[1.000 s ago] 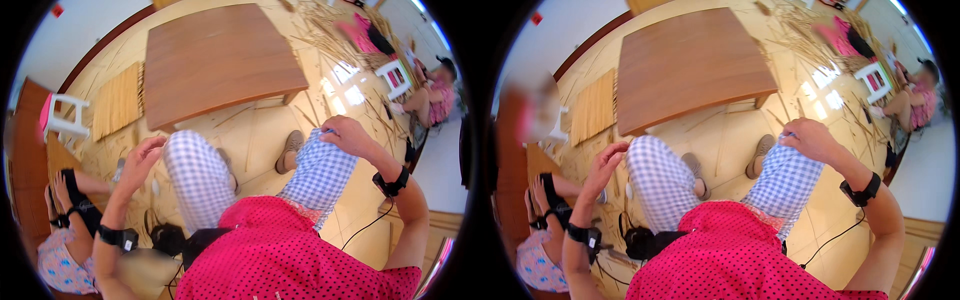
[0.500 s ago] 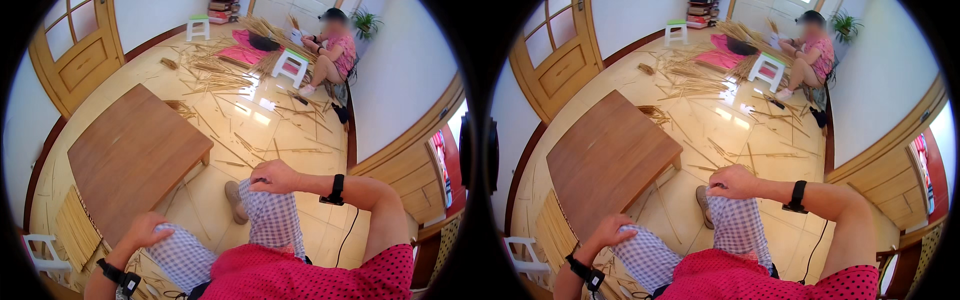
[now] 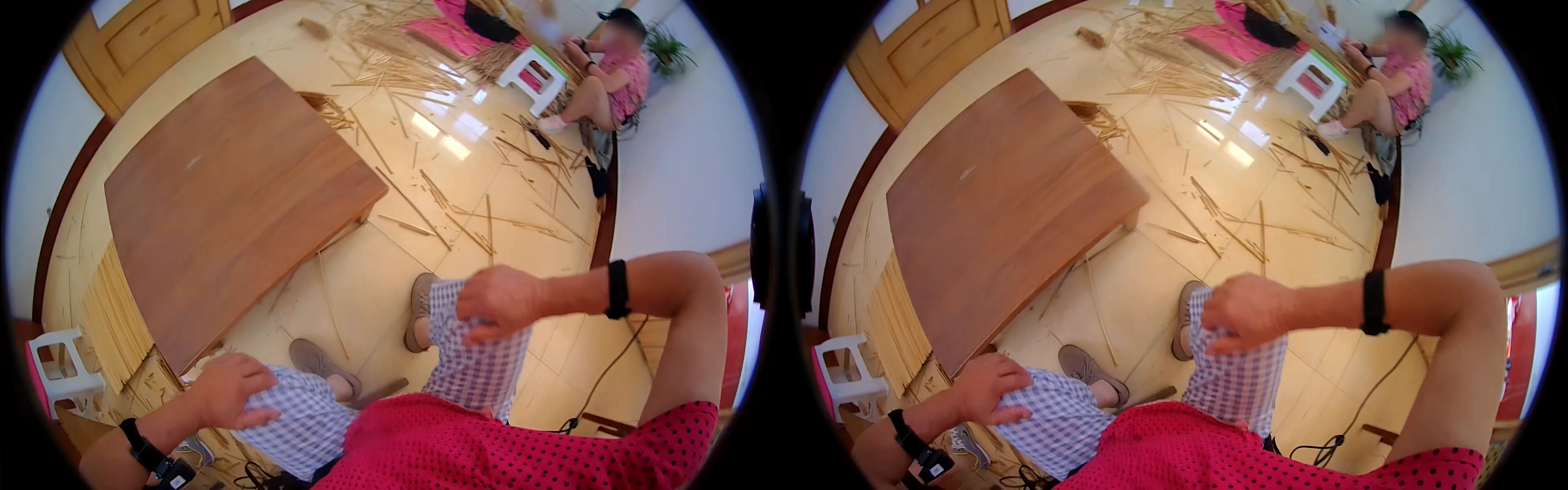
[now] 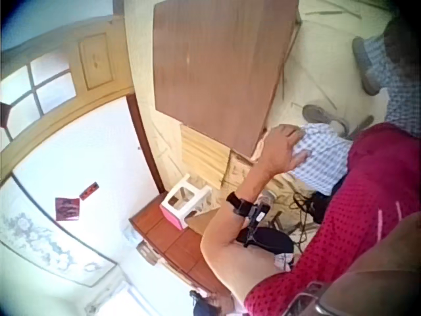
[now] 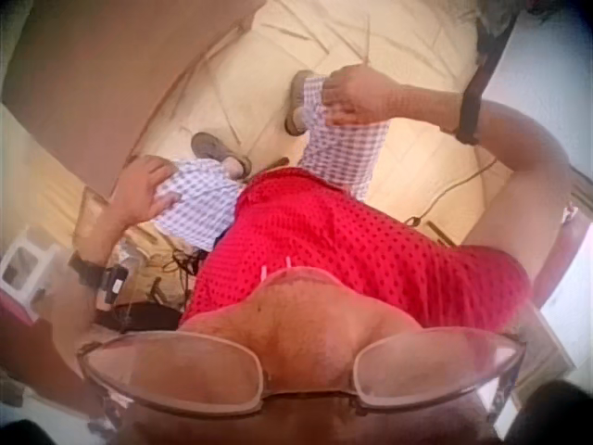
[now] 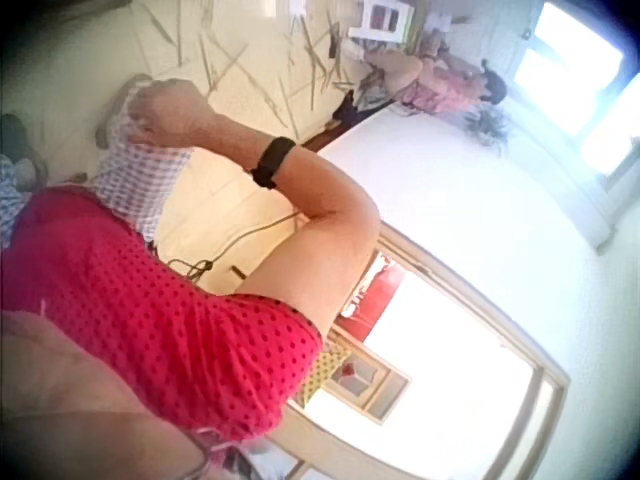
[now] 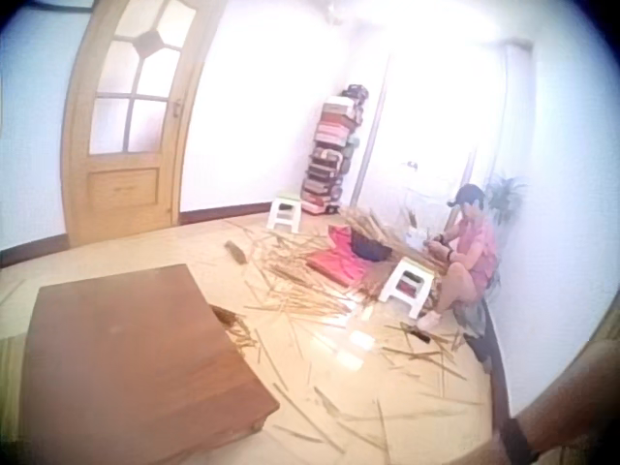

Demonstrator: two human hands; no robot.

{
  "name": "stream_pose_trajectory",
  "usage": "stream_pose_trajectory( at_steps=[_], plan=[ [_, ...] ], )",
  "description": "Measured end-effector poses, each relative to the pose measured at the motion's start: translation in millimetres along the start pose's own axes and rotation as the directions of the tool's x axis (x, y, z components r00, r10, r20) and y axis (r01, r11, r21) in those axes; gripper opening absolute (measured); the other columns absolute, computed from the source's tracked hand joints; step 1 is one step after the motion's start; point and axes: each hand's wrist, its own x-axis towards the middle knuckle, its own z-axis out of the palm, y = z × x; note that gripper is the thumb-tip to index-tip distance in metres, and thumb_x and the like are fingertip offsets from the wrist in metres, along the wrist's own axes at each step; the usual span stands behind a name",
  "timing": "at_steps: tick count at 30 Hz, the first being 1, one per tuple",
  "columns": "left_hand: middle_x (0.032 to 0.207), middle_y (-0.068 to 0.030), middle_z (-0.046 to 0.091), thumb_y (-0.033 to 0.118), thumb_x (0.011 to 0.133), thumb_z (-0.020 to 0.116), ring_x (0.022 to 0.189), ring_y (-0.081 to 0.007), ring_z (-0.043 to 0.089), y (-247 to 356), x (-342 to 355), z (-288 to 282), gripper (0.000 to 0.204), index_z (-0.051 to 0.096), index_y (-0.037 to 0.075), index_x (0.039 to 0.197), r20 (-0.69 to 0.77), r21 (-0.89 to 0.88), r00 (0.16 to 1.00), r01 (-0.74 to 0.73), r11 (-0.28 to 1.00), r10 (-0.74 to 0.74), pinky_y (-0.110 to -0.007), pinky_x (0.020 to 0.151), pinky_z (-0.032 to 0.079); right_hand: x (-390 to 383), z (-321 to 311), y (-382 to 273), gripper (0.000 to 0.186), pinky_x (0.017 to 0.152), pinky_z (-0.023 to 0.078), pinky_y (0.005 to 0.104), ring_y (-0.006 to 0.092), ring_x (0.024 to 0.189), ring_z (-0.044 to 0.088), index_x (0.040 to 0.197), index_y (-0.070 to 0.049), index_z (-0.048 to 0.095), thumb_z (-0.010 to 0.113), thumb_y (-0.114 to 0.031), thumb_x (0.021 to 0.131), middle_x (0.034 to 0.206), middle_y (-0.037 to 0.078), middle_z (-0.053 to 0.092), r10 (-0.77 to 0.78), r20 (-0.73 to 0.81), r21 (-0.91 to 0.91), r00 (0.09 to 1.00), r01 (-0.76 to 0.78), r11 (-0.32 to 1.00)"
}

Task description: The person weaves a bamboo mat by hand, threading a white string through the bamboo slats to secure them. They repeatedly pull the string tight and adjust the mat's position on the floor.

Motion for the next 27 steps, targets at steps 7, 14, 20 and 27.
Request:
stream_pose_trajectory(
  at_steps=[7, 14, 20, 27],
  plan=[
    [0.100, -0.0081, 0.068, 0.036, 0.073, 0.076, 0.088, -0.0274, 0.066, -45, 7, -1, 0.038, 0.070, 0.009, 0.098, -0.052, -0.113, 0.999, -0.016, 0.994, 0.010, -0.038, 0.076, 0.054, 27, -13, 40, 0.037, 0.072, 0.050, 0.0394, 0.0290, 0.078, 0.059, 0.079, -0.007, 0.056, 0.068, -0.041, 0.085, 0.081, 0.009, 0.058, -0.130, -0.011, 0.105, 0.991, 0.130, 0.986],
    [0.100, -0.0087, 0.070, 0.031, 0.070, 0.076, 0.090, -0.0270, 0.068, -88, 30, -16, 0.038, 0.070, 0.008, 0.099, 0.020, -0.181, 1.000, -0.013, 0.983, 0.017, -0.039, 0.081, 0.056, 37, -20, 71, 0.033, 0.072, 0.051, 0.0379, 0.0277, 0.077, 0.059, 0.083, -0.006, 0.059, 0.069, -0.037, 0.085, 0.084, 0.009, 0.060, -0.084, -0.081, 0.164, 0.993, 0.097, 0.982],
    [0.101, -0.0121, 0.069, 0.030, 0.074, 0.072, 0.091, -0.0297, 0.067, -96, 23, 5, 0.033, 0.071, 0.008, 0.099, -0.074, -0.350, 0.986, 0.112, 0.930, -0.147, -0.040, 0.082, 0.055, 45, -30, 68, 0.033, 0.066, 0.050, 0.0393, 0.0296, 0.073, 0.060, 0.084, -0.007, 0.060, 0.069, -0.038, 0.086, 0.076, 0.009, 0.056, -0.025, -0.085, 0.192, 0.996, 0.041, 0.980],
    [0.119, -0.0122, 0.065, 0.033, 0.096, 0.059, 0.107, -0.0233, 0.062, -127, -68, 118, 0.049, 0.055, 0.001, 0.133, 0.565, -0.811, 0.266, 0.353, -0.466, -0.781, -0.033, 0.093, 0.050, 39, -20, 33, 0.030, 0.063, 0.050, 0.0417, 0.0323, 0.073, 0.061, 0.085, -0.009, 0.062, 0.070, -0.038, 0.089, 0.077, 0.009, 0.059, 0.198, -0.230, 0.301, 0.953, -0.124, 0.946]
  ],
)
